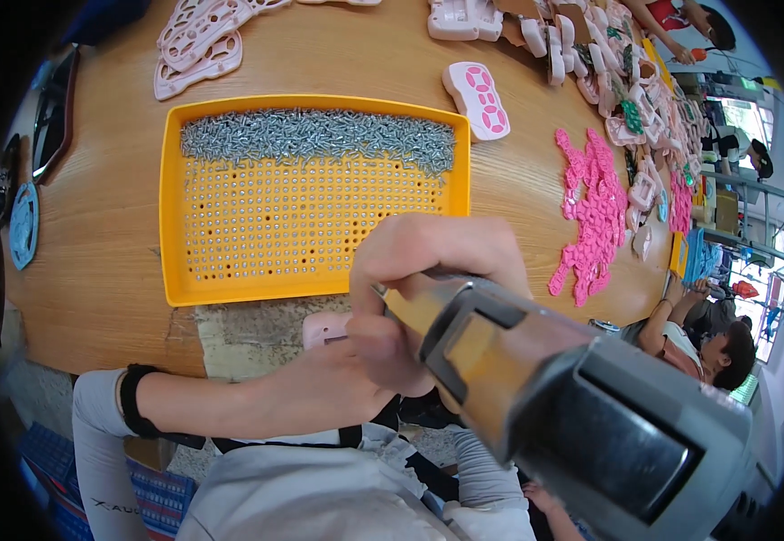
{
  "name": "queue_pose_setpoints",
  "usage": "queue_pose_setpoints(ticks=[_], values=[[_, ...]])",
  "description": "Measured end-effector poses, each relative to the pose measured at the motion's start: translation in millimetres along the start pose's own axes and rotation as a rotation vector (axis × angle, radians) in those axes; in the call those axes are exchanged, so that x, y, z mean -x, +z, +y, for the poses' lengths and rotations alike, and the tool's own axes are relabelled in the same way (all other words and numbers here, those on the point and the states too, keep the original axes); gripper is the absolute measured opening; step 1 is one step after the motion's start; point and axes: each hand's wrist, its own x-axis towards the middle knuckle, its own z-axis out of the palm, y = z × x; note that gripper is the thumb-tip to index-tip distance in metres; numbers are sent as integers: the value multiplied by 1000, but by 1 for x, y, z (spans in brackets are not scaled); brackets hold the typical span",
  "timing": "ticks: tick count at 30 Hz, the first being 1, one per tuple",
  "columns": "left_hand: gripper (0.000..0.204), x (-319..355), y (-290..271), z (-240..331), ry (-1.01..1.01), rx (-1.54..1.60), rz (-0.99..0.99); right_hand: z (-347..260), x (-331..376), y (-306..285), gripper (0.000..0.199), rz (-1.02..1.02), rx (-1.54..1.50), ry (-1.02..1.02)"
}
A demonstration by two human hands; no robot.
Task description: Assembling electronic circuit boards into pink plastic toy housings and securing them with a power screwdriver.
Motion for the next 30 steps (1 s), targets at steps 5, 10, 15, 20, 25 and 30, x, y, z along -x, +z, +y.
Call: queue_pose_setpoints(ticks=[5, 10, 15, 20, 25, 30], values=[[54, 13, -19, -25, -50, -3, -69, -14, -1, -14, 38, 33, -113, -161], [76, 14, -15, -31, -112, 89, -90, -52, 31, -18, 36, 248, -153, -223], [78, 12, -19, -27, -150, 95, -130, -55, 68, -10, 36, 248, -84, -161], [78, 11, -18, -28, -161, 133, -127, -50, 82, -15, 38, 133, -173, -72], [78, 12, -18, -28, -174, 166, -123, -45, 83, -13, 38, 126, -172, -54], [80, 12, -18, -28, -158, 176, -124, -39, 82, -3, 35, 216, -192, -82]])
